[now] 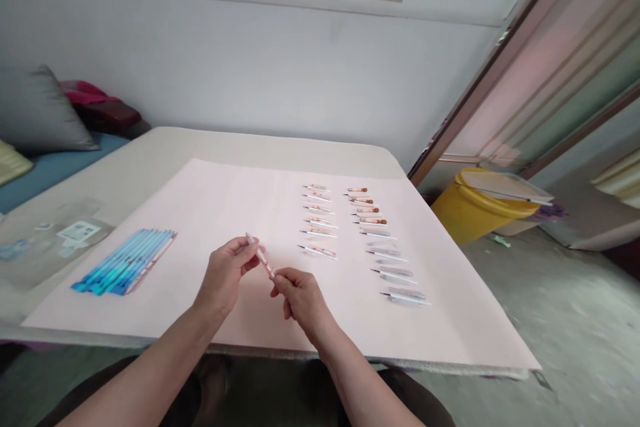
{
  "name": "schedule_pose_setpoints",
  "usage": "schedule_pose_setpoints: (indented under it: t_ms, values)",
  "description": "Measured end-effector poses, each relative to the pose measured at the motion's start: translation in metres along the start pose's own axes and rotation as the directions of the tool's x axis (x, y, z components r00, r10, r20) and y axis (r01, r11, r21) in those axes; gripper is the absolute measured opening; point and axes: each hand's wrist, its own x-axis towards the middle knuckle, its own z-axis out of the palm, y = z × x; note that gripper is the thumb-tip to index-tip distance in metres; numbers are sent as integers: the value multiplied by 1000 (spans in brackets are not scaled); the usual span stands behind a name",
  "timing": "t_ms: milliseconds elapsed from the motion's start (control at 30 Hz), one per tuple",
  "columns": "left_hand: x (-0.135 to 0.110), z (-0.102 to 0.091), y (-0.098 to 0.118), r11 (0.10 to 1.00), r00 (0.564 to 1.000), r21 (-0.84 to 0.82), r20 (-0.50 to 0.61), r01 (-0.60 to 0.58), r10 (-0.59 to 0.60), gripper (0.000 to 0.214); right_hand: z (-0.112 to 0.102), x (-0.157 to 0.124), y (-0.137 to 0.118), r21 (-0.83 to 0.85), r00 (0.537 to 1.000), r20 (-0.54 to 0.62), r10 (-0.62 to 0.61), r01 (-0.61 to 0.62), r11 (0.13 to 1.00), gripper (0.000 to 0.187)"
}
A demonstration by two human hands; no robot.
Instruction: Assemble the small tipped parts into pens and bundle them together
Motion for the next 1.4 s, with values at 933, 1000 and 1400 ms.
schedule_pose_setpoints:
  t_ms: [933, 1000, 1400]
  values:
    - [-1, -2, 0, 997, 996, -71, 85, 42, -36, 28, 2, 1, -3, -145, 1000, 18, 16, -13, 989, 19]
    - [0, -2, 0, 994, 996, -90, 75, 56, -49, 30, 1, 0, -4, -148, 999, 35, 11, -6, 989, 21]
    - [-2, -4, 4, 997, 987, 34, 140, 70, -74, 37, 5, -1, -2, -113, 991, 128, 42, -27, 993, 26]
